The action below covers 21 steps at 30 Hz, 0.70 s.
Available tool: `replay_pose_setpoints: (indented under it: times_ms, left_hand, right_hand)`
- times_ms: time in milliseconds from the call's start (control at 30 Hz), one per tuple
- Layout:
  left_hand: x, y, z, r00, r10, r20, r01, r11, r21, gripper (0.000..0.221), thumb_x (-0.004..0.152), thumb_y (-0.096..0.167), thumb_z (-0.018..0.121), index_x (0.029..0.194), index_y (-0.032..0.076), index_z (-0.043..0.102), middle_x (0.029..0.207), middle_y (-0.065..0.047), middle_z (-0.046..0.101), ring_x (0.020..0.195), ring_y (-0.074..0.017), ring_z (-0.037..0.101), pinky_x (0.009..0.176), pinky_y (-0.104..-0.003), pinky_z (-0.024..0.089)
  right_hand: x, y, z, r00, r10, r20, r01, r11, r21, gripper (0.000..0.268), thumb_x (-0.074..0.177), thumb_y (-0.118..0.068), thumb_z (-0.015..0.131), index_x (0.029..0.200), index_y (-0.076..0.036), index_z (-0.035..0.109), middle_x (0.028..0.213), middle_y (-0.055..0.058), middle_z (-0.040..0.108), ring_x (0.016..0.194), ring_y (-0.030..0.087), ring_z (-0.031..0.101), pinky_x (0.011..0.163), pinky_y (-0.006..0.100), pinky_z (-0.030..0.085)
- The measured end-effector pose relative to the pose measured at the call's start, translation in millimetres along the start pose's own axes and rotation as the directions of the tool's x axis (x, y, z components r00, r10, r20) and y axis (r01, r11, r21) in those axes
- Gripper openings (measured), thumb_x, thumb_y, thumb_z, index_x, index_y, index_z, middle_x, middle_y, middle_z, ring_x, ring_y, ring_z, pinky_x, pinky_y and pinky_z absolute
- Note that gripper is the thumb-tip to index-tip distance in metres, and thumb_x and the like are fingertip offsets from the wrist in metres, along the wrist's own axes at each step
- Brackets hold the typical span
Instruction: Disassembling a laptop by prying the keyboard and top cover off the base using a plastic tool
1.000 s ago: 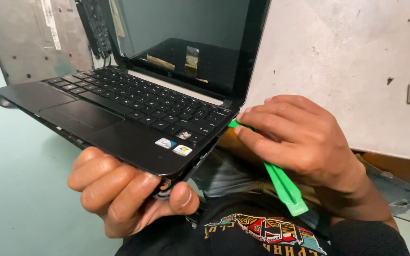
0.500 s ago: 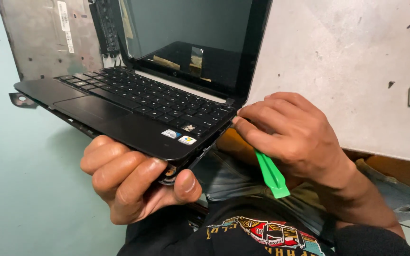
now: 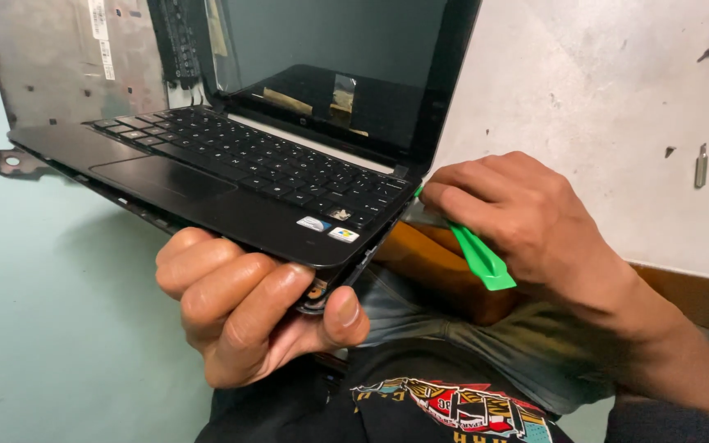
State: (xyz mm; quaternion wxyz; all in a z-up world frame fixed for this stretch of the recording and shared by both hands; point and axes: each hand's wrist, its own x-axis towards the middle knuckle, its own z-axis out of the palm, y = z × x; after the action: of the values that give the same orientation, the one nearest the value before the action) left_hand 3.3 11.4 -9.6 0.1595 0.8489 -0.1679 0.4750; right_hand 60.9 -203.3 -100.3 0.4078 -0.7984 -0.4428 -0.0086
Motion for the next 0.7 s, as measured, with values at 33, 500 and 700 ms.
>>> replay_pose_setpoints:
  times_ms: [33,500,700]
  left_hand:
    - [0.0,-1.4,2.2,1.0,0.018,-0.02,-0.018,1.0,-0.014,0.024,0.088,0.039,0.067,0.087,0.015,0.06,0.08,0.002,0.05,0.075,-0.0197,0.041,0.069,-0.039,0.03]
    - [-10.3,-8.6,3.7,0.996,0.093,-0.012,-0.093,0.994,-0.055,0.026,0.085,0.04,0.068,0.086,0.015,0.061,0.077,0.003,0.053,0.071,-0.019,0.042,0.068,-0.039,0.031]
    - [-5.1,-8.7,8.4,0.995,0.086,-0.059,-0.089,0.994,-0.061,0.026,0.087,0.04,0.067,0.081,0.016,0.059,0.074,0.005,0.051,0.069,-0.017,0.04,0.065,-0.038,0.028]
  right_hand:
    - [1.0,-0.3,0.2,0.999,-0.034,-0.018,0.034,0.999,-0.012,0.01,0.106,-0.011,0.056,0.109,-0.006,0.064,0.109,0.008,0.069,0.084,0.028,0.065,0.074,0.04,0.05]
    - [1.2,2.8,8.9,0.971,-0.225,-0.078,0.216,0.97,-0.108,0.007,0.105,0.002,0.054,0.107,0.002,0.061,0.11,0.017,0.066,0.093,0.033,0.064,0.08,0.043,0.057]
    - [-5.7,3.2,9.3,0.998,0.061,0.005,-0.06,0.969,0.24,0.02,0.104,-0.01,0.053,0.118,0.0,0.063,0.111,0.012,0.071,0.093,0.028,0.07,0.08,0.037,0.054]
